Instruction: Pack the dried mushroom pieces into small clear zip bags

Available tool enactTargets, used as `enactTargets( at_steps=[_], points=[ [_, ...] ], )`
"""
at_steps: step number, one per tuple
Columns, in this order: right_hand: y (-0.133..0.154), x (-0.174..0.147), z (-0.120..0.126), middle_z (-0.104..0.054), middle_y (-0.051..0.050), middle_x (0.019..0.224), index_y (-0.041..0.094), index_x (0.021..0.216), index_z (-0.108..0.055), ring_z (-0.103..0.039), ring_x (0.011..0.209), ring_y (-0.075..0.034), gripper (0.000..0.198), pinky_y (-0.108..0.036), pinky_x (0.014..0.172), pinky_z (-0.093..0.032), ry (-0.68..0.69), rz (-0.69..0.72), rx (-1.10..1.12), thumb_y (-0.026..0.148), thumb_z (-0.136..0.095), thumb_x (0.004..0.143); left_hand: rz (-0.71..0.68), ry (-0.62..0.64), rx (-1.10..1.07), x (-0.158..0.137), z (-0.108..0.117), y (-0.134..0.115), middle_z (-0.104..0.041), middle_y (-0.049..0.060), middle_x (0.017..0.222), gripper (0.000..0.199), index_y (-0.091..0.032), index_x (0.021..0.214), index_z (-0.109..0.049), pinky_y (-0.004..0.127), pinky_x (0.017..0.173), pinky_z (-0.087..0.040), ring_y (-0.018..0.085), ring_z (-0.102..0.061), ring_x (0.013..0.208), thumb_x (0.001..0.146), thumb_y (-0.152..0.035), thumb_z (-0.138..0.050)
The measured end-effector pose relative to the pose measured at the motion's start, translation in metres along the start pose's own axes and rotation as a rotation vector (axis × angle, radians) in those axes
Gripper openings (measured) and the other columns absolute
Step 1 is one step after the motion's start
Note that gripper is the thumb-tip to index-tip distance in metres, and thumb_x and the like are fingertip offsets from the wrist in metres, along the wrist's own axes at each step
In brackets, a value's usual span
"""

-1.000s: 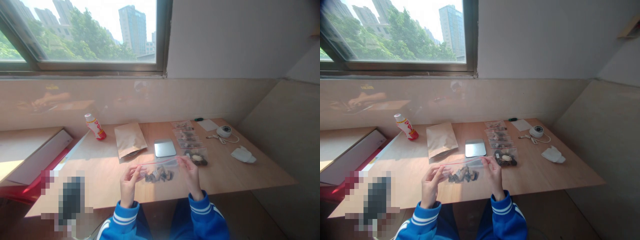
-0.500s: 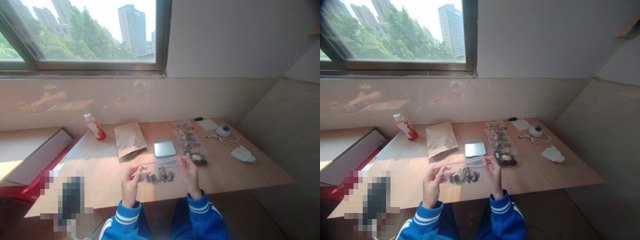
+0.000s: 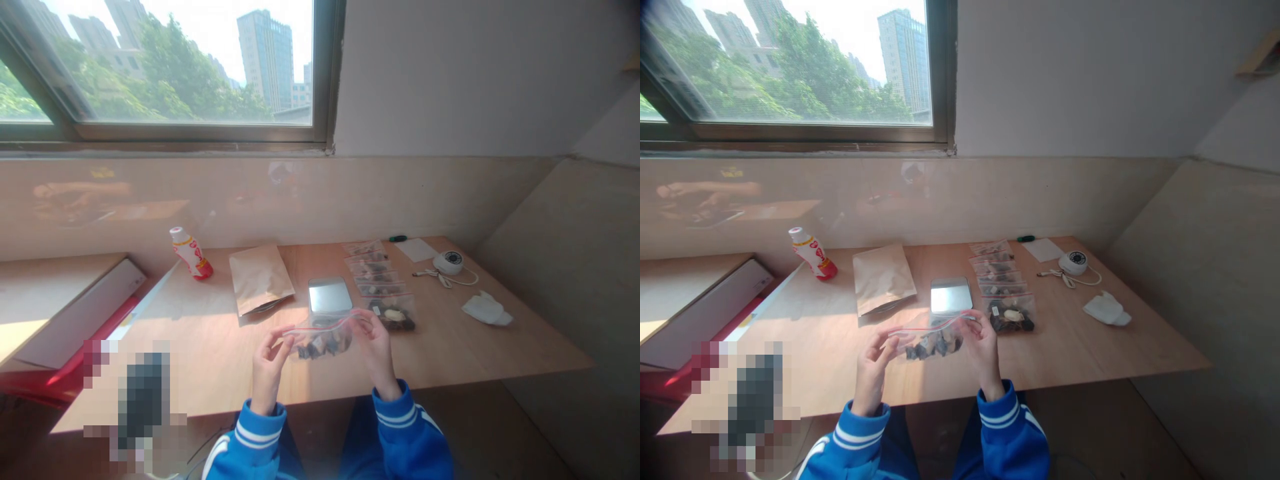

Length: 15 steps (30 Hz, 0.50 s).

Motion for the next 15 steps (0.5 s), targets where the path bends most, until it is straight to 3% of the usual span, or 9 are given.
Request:
enactTargets(
  at_steps=[4,9,15],
  points=[
    [-0.0059,0.0004,0.0025,-0.073,-0.005,0.08,0.019,0.106,-0.061,-0.068,0.076,-0.021,0.045,-0.035,0.073,-0.054,0.017,-0.046,-0.011,0.045,-0.072,0.071,0.02,-0.064,-0.024,-0.0014,0.0007,0.0019,-0.073,0.009,0.081,0.033,-0.014,0.079,-0.062,0.036,0.074,-0.058,0.028,-0.071,0.082,0.063,-0.04,-0.076],
    [-0.0067,0.0003,0.0041,-0.073,-0.009,0.087,0.016,0.085,-0.068,-0.067,0.075,-0.02,0.032,-0.035,0.074,-0.054,0.039,-0.02,-0.067,0.046,-0.069,0.074,0.035,-0.089,-0.02,-0.0019,0.0037,0.0055,-0.072,0.007,0.076,0.033,-0.014,0.078,-0.059,0.036,0.069,-0.059,0.028,-0.071,0.077,0.065,-0.04,-0.075],
    [-0.0005,-0.0014,0.0026,-0.072,-0.006,0.075,0.019,0.08,-0.065,-0.061,0.062,-0.016,0.026,-0.031,0.064,-0.053,0.029,0.002,-0.079,0.045,-0.067,0.076,0.026,-0.042,0.015,-0.0016,0.0049,0.0055,-0.073,0.009,0.084,0.032,-0.014,0.085,-0.058,0.036,0.068,-0.058,0.028,-0.071,0.08,0.07,-0.04,-0.071]
  ],
)
Point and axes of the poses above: each hand's wrist, its own x-axis towards the middle knuckle, its own z-axis out of the back of the hand, y = z × x, the point moved 5 cm from there along x, towards the middle knuckle
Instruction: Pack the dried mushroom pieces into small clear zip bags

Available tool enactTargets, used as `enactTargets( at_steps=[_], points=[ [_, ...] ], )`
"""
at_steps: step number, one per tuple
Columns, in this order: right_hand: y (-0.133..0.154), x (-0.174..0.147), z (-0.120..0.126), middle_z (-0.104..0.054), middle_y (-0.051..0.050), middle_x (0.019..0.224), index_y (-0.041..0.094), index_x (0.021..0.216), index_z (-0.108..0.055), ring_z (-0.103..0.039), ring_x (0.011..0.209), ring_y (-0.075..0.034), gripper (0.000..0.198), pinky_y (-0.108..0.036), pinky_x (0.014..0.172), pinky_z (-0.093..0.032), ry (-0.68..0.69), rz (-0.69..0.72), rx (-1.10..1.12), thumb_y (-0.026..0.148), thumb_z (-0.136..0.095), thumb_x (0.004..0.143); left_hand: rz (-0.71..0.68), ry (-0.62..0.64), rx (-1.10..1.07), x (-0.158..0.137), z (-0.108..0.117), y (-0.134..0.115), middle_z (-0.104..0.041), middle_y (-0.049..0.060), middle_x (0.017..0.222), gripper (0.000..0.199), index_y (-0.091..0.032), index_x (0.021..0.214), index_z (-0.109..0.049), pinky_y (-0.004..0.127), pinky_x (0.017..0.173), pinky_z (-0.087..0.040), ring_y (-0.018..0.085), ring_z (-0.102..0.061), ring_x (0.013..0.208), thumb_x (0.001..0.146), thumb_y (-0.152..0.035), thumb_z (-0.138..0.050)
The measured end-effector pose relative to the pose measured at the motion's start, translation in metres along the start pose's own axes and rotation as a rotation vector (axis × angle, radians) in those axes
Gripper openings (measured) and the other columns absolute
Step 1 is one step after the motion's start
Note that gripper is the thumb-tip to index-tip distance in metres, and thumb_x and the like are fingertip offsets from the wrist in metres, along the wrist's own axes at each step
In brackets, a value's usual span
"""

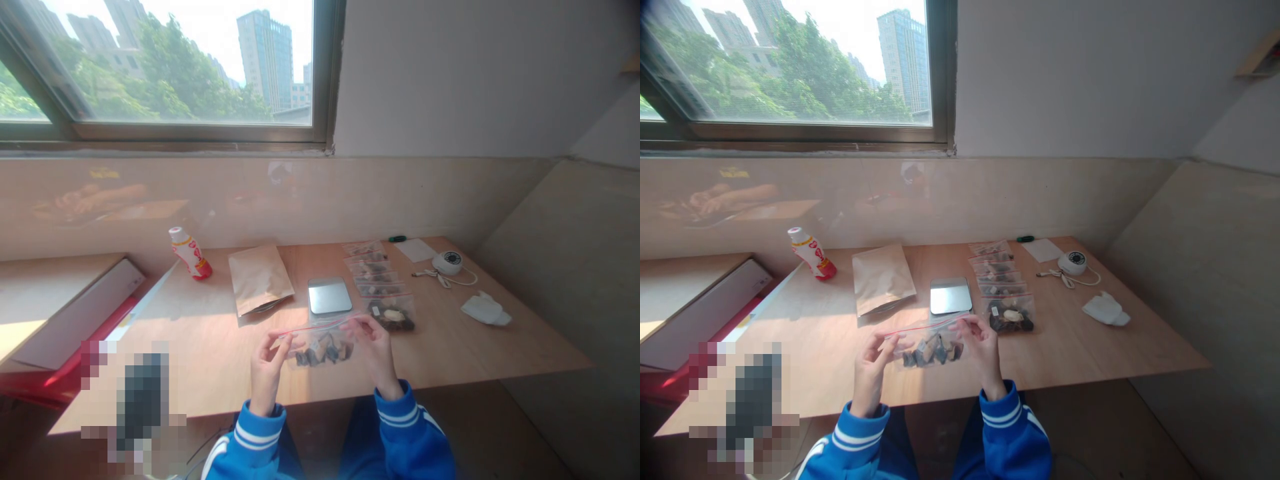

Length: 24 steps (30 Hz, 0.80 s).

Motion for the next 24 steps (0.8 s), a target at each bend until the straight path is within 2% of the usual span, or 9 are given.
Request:
enactTargets(
  at_steps=[5,16,21,24],
  points=[
    [0.0048,-0.0014,0.0002,-0.069,-0.002,0.07,0.02,0.076,-0.061,-0.058,0.059,-0.014,0.024,-0.028,0.061,-0.051,-0.003,0.041,-0.027,0.044,-0.066,0.077,-0.005,-0.003,0.008,-0.0005,-0.0013,-0.0007,-0.072,0.009,0.084,0.034,-0.015,0.084,-0.057,0.036,0.067,-0.059,0.028,-0.071,0.078,0.069,-0.042,-0.071],
    [0.0046,-0.0017,0.0033,-0.064,-0.001,0.07,0.02,0.077,-0.061,-0.058,0.069,-0.016,0.021,-0.029,0.069,-0.048,-0.043,0.104,-0.076,0.04,-0.065,0.078,0.036,-0.023,-0.003,-0.0015,-0.0027,-0.0027,-0.069,0.002,0.071,0.035,-0.016,0.082,-0.057,0.035,0.068,-0.058,0.028,-0.071,0.075,0.065,-0.042,-0.074],
    [0.0064,-0.0012,0.0056,-0.062,-0.001,0.073,0.02,0.074,-0.061,-0.057,0.074,-0.017,0.02,-0.03,0.073,-0.046,-0.072,0.173,-0.116,0.039,-0.065,0.078,0.02,-0.021,0.001,-0.0021,-0.0026,0.001,-0.071,0.005,0.087,0.033,-0.016,0.085,-0.06,0.034,0.07,-0.058,0.025,-0.071,0.074,0.067,-0.041,-0.073],
    [0.0046,-0.0021,0.0031,-0.064,-0.001,0.079,0.021,0.078,-0.06,-0.059,0.08,-0.018,0.019,-0.031,0.078,-0.047,-0.052,0.138,-0.046,0.039,-0.064,0.079,0.01,-0.027,-0.029,-0.0028,-0.0033,0.0036,-0.071,0.005,0.09,0.032,-0.016,0.086,-0.06,0.033,0.072,-0.057,0.023,-0.071,0.075,0.069,-0.04,-0.072]
  ],
)
Point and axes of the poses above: each hand's wrist, its own x-axis towards the middle knuckle, its own z-axis out of the back of the hand, y = z × x, the point moved 5 cm from there along x, towards the middle knuckle
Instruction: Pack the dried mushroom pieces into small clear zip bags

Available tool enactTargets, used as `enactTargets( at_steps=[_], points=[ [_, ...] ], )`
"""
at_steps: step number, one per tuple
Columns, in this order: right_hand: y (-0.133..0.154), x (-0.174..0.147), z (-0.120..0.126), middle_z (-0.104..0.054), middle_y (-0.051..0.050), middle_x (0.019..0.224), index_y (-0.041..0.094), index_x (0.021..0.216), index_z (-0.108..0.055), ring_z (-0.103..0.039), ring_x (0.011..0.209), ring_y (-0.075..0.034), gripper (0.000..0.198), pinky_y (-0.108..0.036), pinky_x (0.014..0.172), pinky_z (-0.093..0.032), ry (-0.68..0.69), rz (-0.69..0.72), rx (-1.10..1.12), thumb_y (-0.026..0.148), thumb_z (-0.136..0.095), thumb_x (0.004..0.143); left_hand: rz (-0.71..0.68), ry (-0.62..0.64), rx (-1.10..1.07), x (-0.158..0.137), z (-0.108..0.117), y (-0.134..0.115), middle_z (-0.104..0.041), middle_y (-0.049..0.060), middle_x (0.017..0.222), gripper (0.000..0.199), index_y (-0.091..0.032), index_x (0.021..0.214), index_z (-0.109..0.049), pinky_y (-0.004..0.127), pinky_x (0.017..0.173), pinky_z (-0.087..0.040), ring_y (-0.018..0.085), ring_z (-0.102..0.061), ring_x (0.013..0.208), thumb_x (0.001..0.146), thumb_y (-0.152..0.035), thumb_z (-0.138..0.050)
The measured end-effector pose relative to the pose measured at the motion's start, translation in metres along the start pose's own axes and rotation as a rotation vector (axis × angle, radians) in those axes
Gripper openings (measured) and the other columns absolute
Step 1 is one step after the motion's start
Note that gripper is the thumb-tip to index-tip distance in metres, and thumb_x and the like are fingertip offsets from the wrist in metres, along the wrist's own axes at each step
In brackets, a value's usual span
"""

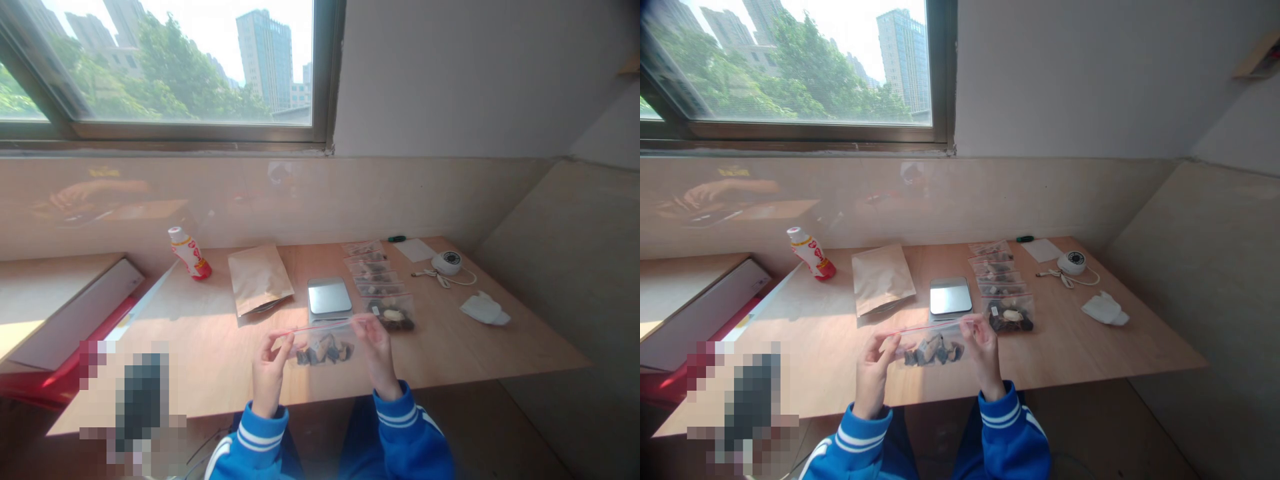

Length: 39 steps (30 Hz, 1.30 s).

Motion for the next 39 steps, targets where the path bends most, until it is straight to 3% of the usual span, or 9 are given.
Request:
enactTargets(
  at_steps=[4,10,16,28,35,39],
  points=[
    [-0.003,-0.004,-0.008,-0.066,-0.002,0.08,0.022,0.084,-0.057,-0.063,0.078,-0.019,0.022,-0.031,0.074,-0.051,0.079,-0.108,0.154,0.044,-0.061,0.081,-0.01,0.05,-0.008,-0.001,-0.004,-0.001,-0.071,0.004,0.079,0.031,-0.016,0.087,-0.059,0.034,0.077,-0.055,0.023,-0.07,0.079,0.073,-0.042,-0.068],
    [-0.01,-0.006,-0.014,-0.072,-0.004,0.085,0.024,0.102,-0.055,-0.068,0.08,-0.021,0.034,-0.033,0.073,-0.053,0.139,-0.201,0.171,0.043,-0.067,0.077,-0.032,0.039,0.051,-0.003,-0.01,-0.01,-0.072,0.007,0.085,0.038,-0.016,0.093,-0.061,0.031,0.075,-0.053,0.022,-0.068,0.082,0.068,-0.042,-0.073],
    [-0.013,-0.003,-0.013,-0.071,-0.005,0.083,0.019,0.085,-0.066,-0.066,0.083,-0.021,0.025,-0.033,0.079,-0.051,0.15,-0.143,0.071,0.042,-0.068,0.076,-0.022,-0.035,0.071,-0.002,-0.008,-0.006,-0.072,0.006,0.074,0.033,-0.014,0.075,-0.065,0.029,0.071,-0.053,0.02,-0.067,0.074,0.065,-0.044,-0.073],
    [-0.007,-0.003,-0.007,-0.07,-0.004,0.078,0.019,0.078,-0.067,-0.063,0.078,-0.02,0.024,-0.031,0.075,-0.049,0.103,-0.095,-0.093,0.042,-0.066,0.076,-0.023,-0.039,0.076,-0.001,-0.001,-0.003,-0.072,0.006,0.079,0.027,-0.014,0.077,-0.068,0.03,0.076,-0.052,0.021,-0.066,0.082,0.064,-0.036,-0.076],
    [-0.006,-0.005,-0.011,-0.071,-0.006,0.086,0.02,0.082,-0.062,-0.066,0.086,-0.021,0.022,-0.033,0.082,-0.049,0.149,-0.115,0.065,0.041,-0.064,0.08,-0.065,0.04,0.097,-0.003,-0.009,-0.008,-0.069,0.005,0.077,0.029,-0.014,0.079,-0.066,0.028,0.07,-0.051,0.019,-0.064,0.077,0.068,-0.041,-0.072],
    [-0.005,-0.009,-0.018,-0.073,-0.007,0.093,0.022,0.101,-0.057,-0.068,0.089,-0.023,0.027,-0.036,0.082,-0.051,0.227,-0.157,0.207,0.042,-0.061,0.083,-0.076,0.102,0.085,-0.004,-0.015,-0.009,-0.069,0.006,0.088,0.035,-0.016,0.089,-0.067,0.028,0.07,-0.052,0.02,-0.065,0.083,0.068,-0.043,-0.071]
  ],
)
Point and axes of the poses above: each hand's wrist, its own x-axis towards the middle knuckle, its own z-axis out of the back of the hand, y = z × x, the point moved 5 cm from there along x, towards the middle knuckle
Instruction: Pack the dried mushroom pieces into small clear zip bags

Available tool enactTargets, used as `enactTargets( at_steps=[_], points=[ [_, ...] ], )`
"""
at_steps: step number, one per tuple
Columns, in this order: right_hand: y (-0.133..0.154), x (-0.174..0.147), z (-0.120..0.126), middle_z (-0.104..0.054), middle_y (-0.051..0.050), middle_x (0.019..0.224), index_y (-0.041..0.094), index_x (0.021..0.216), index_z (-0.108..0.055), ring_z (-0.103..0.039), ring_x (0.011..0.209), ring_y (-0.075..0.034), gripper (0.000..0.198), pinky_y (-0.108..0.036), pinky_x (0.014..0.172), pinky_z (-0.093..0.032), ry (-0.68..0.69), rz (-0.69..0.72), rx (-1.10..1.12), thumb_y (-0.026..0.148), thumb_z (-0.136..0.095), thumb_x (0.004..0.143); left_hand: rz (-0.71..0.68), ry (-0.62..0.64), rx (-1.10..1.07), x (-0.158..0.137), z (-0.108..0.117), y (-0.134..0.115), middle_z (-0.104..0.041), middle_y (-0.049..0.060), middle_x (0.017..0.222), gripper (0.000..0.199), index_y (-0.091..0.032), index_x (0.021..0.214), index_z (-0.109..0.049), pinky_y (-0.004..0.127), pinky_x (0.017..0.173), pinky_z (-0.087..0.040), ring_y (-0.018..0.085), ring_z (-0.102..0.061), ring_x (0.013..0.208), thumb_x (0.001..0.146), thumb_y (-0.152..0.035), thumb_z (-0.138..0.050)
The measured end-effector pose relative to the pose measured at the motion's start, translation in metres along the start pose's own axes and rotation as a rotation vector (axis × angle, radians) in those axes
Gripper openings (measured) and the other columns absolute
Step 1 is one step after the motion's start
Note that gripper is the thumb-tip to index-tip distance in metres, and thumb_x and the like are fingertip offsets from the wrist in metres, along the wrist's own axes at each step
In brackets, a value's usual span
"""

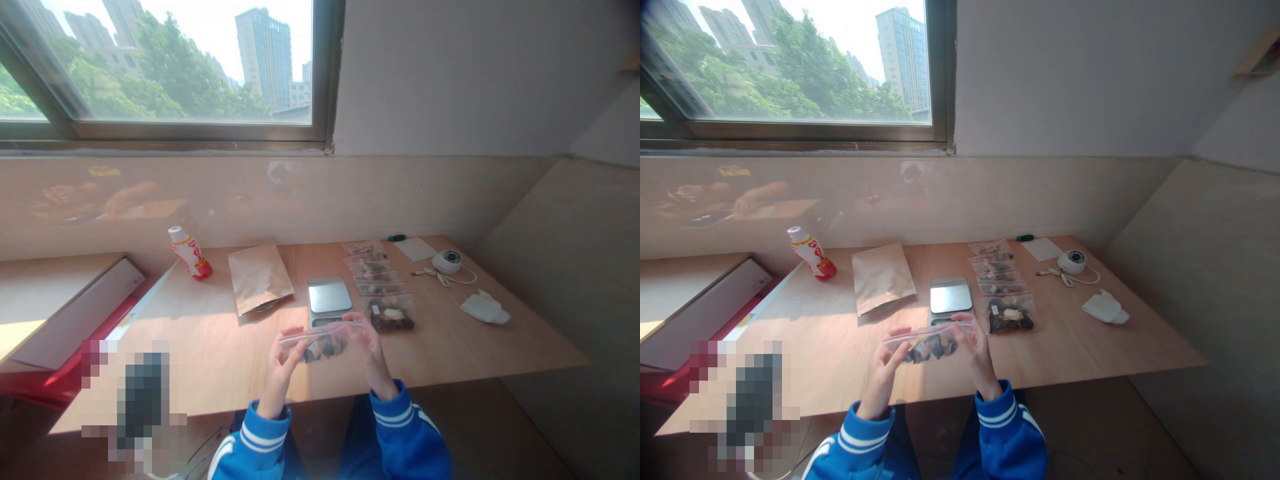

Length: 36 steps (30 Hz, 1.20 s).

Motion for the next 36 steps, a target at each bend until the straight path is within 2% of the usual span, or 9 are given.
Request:
enactTargets(
  at_steps=[3,6,9,12,16,19,29,36],
  points=[
    [0.0,-0.001,-0.004,-0.073,-0.008,0.099,0.023,0.107,-0.056,-0.068,0.094,-0.023,0.032,-0.036,0.085,-0.052,0.036,-0.023,-0.003,0.041,-0.063,0.081,-0.027,0.009,0.016,0.001,-0.002,0.003,-0.068,0.007,0.087,0.03,-0.015,0.082,-0.07,0.027,0.069,-0.053,0.02,-0.064,0.081,0.067,-0.041,-0.073],
    [-0.002,0.001,-0.004,-0.073,-0.008,0.096,0.02,0.095,-0.063,-0.068,0.092,-0.023,0.026,-0.036,0.084,-0.053,0.032,-0.025,-0.051,0.04,-0.067,0.078,-0.012,-0.039,0.012,0.002,0.001,0.009,-0.067,0.006,0.079,0.027,-0.014,0.074,-0.071,0.028,0.067,-0.053,0.019,-0.064,0.076,0.066,-0.04,-0.074],
    [-0.004,0.003,-0.005,-0.074,-0.009,0.093,0.019,0.086,-0.066,-0.069,0.089,-0.024,0.024,-0.038,0.081,-0.054,0.02,-0.019,-0.077,0.041,-0.068,0.076,0.021,-0.095,-0.013,0.002,0.005,0.013,-0.068,0.006,0.081,0.028,-0.014,0.075,-0.071,0.03,0.073,-0.053,0.02,-0.065,0.081,0.064,-0.039,-0.076],
    [-0.005,0.004,-0.005,-0.074,-0.009,0.091,0.018,0.084,-0.067,-0.069,0.089,-0.024,0.025,-0.038,0.082,-0.054,0.011,-0.022,-0.091,0.042,-0.069,0.075,0.022,-0.089,-0.017,0.002,0.006,0.01,-0.069,0.006,0.084,0.027,-0.014,0.075,-0.071,0.031,0.077,-0.053,0.021,-0.065,0.084,0.063,-0.038,-0.076],
    [-0.004,0.004,-0.002,-0.073,-0.006,0.083,0.019,0.082,-0.067,-0.069,0.08,-0.021,0.024,-0.033,0.073,-0.055,-0.028,-0.008,-0.137,0.042,-0.069,0.074,0.015,-0.052,-0.015,0.002,0.004,0.005,-0.07,0.007,0.086,0.029,-0.014,0.078,-0.071,0.03,0.074,-0.054,0.022,-0.066,0.084,0.063,-0.038,-0.076],
    [-0.004,0.004,-0.001,-0.071,-0.004,0.079,0.019,0.081,-0.067,-0.067,0.074,-0.018,0.023,-0.029,0.069,-0.055,-0.037,0.004,-0.168,0.041,-0.069,0.074,0.014,-0.094,-0.022,0.001,0.004,0.004,-0.07,0.007,0.084,0.029,-0.014,0.079,-0.07,0.03,0.072,-0.054,0.021,-0.067,0.081,0.064,-0.038,-0.076],
    [0.004,0.002,-0.002,-0.069,-0.004,0.076,0.019,0.076,-0.068,-0.065,0.076,-0.02,0.019,-0.031,0.071,-0.052,-0.096,0.095,-0.343,0.038,-0.065,0.078,0.026,-0.131,-0.018,-0.001,0.005,0.006,-0.072,0.007,0.078,0.025,-0.013,0.078,-0.07,0.031,0.075,-0.054,0.021,-0.067,0.08,0.067,-0.035,-0.074],
    [0.007,0.0,-0.002,-0.07,-0.005,0.077,0.02,0.075,-0.063,-0.065,0.075,-0.021,0.021,-0.032,0.07,-0.053,-0.083,0.079,-0.263,0.04,-0.064,0.079,0.002,-0.068,-0.018,0.0,0.0,0.006,-0.069,0.005,0.076,0.026,-0.013,0.076,-0.068,0.028,0.069,-0.053,0.019,-0.065,0.075,0.067,-0.037,-0.074]
  ],
)
Point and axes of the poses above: each hand's wrist, its own x-axis towards the middle knuckle, its own z-axis out of the back of the hand, y = z × x, the point moved 5 cm from there along x, towards the middle knuckle
